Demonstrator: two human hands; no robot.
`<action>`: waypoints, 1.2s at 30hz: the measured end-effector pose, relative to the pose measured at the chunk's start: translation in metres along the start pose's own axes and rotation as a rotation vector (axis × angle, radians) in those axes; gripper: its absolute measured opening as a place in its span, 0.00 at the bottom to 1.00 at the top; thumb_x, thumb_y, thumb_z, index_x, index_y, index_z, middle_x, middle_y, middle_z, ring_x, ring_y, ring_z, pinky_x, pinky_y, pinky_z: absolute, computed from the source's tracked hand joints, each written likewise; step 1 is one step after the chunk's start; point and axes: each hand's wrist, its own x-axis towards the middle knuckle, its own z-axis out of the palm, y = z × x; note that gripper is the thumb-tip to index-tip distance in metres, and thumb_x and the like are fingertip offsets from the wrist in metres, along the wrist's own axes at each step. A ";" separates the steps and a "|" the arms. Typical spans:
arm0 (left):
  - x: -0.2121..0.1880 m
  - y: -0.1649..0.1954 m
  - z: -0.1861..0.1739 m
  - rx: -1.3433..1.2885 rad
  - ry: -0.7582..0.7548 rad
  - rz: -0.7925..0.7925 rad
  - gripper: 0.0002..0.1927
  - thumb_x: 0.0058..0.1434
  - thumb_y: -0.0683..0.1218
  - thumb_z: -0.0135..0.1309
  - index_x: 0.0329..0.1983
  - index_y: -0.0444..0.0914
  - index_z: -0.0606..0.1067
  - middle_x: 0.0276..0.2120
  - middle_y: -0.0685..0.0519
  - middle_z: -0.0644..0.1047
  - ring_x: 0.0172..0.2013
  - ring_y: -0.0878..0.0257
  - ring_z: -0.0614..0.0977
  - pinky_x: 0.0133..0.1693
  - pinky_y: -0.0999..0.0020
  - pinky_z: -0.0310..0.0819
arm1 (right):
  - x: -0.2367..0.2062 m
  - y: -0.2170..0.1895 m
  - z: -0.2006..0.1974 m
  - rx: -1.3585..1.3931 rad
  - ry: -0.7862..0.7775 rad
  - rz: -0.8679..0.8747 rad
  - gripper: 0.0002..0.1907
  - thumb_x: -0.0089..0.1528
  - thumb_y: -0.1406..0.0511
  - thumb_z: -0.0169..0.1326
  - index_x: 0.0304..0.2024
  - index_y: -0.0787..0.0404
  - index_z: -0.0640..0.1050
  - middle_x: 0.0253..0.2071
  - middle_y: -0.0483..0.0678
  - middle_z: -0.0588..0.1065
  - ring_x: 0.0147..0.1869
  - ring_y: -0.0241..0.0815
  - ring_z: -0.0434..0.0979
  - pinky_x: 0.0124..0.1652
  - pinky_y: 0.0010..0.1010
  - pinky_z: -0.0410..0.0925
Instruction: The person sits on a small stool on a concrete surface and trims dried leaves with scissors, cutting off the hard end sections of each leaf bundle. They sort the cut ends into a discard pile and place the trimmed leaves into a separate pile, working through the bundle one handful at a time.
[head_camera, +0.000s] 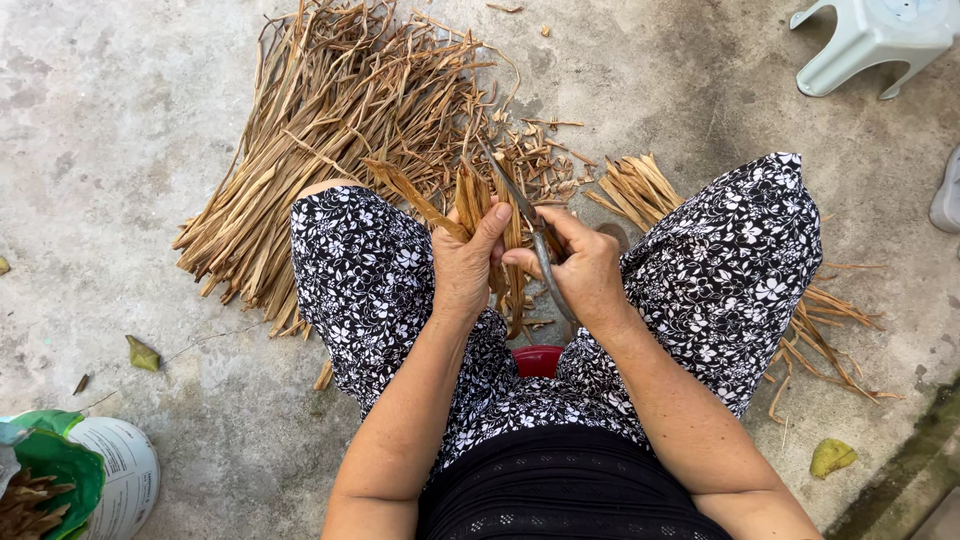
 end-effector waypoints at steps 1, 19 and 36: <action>0.000 0.000 -0.001 -0.001 0.003 -0.001 0.09 0.64 0.43 0.63 0.43 0.34 0.78 0.22 0.60 0.75 0.20 0.74 0.70 0.21 0.80 0.60 | 0.000 0.001 0.001 0.021 -0.011 0.031 0.30 0.54 0.57 0.71 0.55 0.61 0.79 0.38 0.45 0.84 0.40 0.28 0.81 0.38 0.23 0.74; -0.003 -0.012 0.000 0.118 -0.185 -0.053 0.11 0.70 0.48 0.58 0.49 0.37 0.78 0.29 0.63 0.74 0.27 0.76 0.69 0.28 0.79 0.61 | 0.006 0.034 0.003 0.368 0.081 0.097 0.23 0.61 0.74 0.63 0.57 0.59 0.72 0.37 0.39 0.75 0.39 0.26 0.75 0.39 0.17 0.70; -0.016 0.001 0.023 0.700 -0.214 -0.114 0.19 0.70 0.47 0.51 0.63 0.40 0.73 0.33 0.51 0.78 0.32 0.66 0.79 0.35 0.70 0.77 | -0.002 0.007 -0.007 0.661 0.131 -0.033 0.24 0.63 0.75 0.62 0.58 0.59 0.69 0.52 0.48 0.79 0.47 0.31 0.79 0.45 0.23 0.75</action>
